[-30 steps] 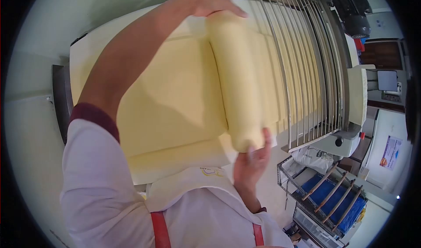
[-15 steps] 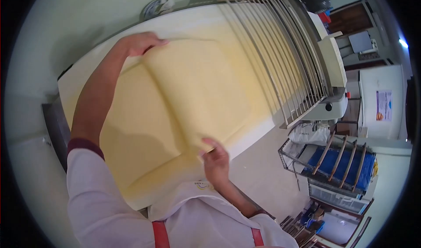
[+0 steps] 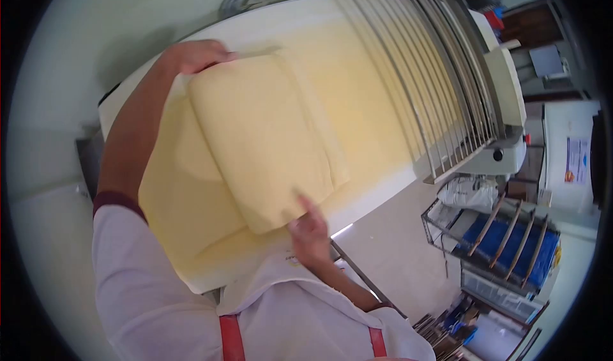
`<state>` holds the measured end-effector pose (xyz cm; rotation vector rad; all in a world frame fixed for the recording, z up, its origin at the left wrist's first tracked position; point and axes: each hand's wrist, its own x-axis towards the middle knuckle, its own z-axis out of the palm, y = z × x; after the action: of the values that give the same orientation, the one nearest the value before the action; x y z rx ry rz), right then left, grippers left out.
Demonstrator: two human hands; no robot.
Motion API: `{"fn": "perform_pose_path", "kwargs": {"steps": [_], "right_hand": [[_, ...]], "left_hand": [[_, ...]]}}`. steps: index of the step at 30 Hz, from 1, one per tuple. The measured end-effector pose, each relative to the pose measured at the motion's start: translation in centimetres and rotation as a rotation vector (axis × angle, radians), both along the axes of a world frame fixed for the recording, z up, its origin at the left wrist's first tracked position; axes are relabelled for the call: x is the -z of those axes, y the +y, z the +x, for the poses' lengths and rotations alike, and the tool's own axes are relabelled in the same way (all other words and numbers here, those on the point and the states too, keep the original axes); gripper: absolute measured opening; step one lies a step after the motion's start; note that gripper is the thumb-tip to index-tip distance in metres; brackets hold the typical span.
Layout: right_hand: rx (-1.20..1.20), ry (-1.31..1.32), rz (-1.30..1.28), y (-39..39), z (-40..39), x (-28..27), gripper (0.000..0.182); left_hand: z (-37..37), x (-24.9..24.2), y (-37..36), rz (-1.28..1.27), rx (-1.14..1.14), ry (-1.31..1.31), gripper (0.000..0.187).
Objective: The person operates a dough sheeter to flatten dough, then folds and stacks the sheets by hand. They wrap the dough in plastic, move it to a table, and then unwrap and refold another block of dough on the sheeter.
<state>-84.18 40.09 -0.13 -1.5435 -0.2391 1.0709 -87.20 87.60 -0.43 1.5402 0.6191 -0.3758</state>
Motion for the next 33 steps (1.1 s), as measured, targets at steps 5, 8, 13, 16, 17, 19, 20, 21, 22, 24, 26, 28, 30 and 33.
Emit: {"fn": "perform_pose_path", "kwargs": {"steps": [5, 8, 13, 16, 17, 19, 20, 21, 22, 24, 26, 28, 30, 33], "right_hand": [[0.251, 0.216, 0.14, 3.2, -0.8, -2.3, 0.04], [0.071, -0.083, 0.094, 2.6, -2.6, -2.5, 0.032], [-0.676, -0.893, 0.28, 2.2, -7.7, -1.1, 0.024], [-1.192, -1.318, 0.4, 6.1, -9.4, -4.4, 0.03], [-1.245, -1.241, 0.427, 6.9, -9.0, -4.1, 0.028], [-1.345, -1.086, 0.472, 8.6, -7.5, -3.3, 0.025], [-1.288, -1.021, 0.472, 10.4, -6.7, -3.5, 0.026], [-1.231, -0.96, 0.469, 12.8, -6.2, -3.7, 0.027], [-1.187, -1.007, 0.443, 15.4, -6.2, -4.2, 0.027], [-1.115, -1.095, 0.457, 21.2, -6.8, -4.4, 0.028], [-1.071, -1.198, 0.53, 27.0, -8.7, -3.6, 0.027], [-1.108, -1.252, 0.555, 31.5, -10.6, -1.8, 0.027], [-1.209, -1.227, 0.531, 34.8, -12.1, 0.6, 0.027], [-1.282, -1.264, 0.512, 36.4, -13.8, 0.4, 0.027]], "left_hand": [[1.5, -2.6, -4.1, 0.455, 0.164, -0.004, 0.041], [-3.3, -4.4, -4.9, 0.355, 0.0, -0.136, 0.038], [-18.0, -1.2, -9.0, 0.305, -0.637, -0.528, 0.043], [-25.5, 2.8, -17.9, -0.399, -1.323, -0.806, 0.046], [-26.3, 1.2, -21.5, -0.523, -1.4, -0.826, 0.046], [-27.6, 0.2, -25.9, -0.52, -1.48, -0.789, 0.047], [-27.9, 1.3, -27.2, -0.4, -1.49, -0.725, 0.048], [-28.2, 1.8, -28.2, -0.283, -1.497, -0.66, 0.05], [-28.4, 1.7, -28.7, -0.271, -1.486, -0.65, 0.053], [-28.3, 1.4, -28.8, -0.24, -1.458, -0.634, 0.06], [-27.6, 1.9, -28.9, -0.1, -1.461, -0.574, 0.063], [-27.1, 2.1, -29.5, -0.061, -1.477, -0.521, 0.067], [-27.1, 2.1, -29.5, -0.107, -1.502, -0.485, 0.07], [-27.0, -0.3, -27.5, -0.221, -1.589, -0.386, 0.074]]}}
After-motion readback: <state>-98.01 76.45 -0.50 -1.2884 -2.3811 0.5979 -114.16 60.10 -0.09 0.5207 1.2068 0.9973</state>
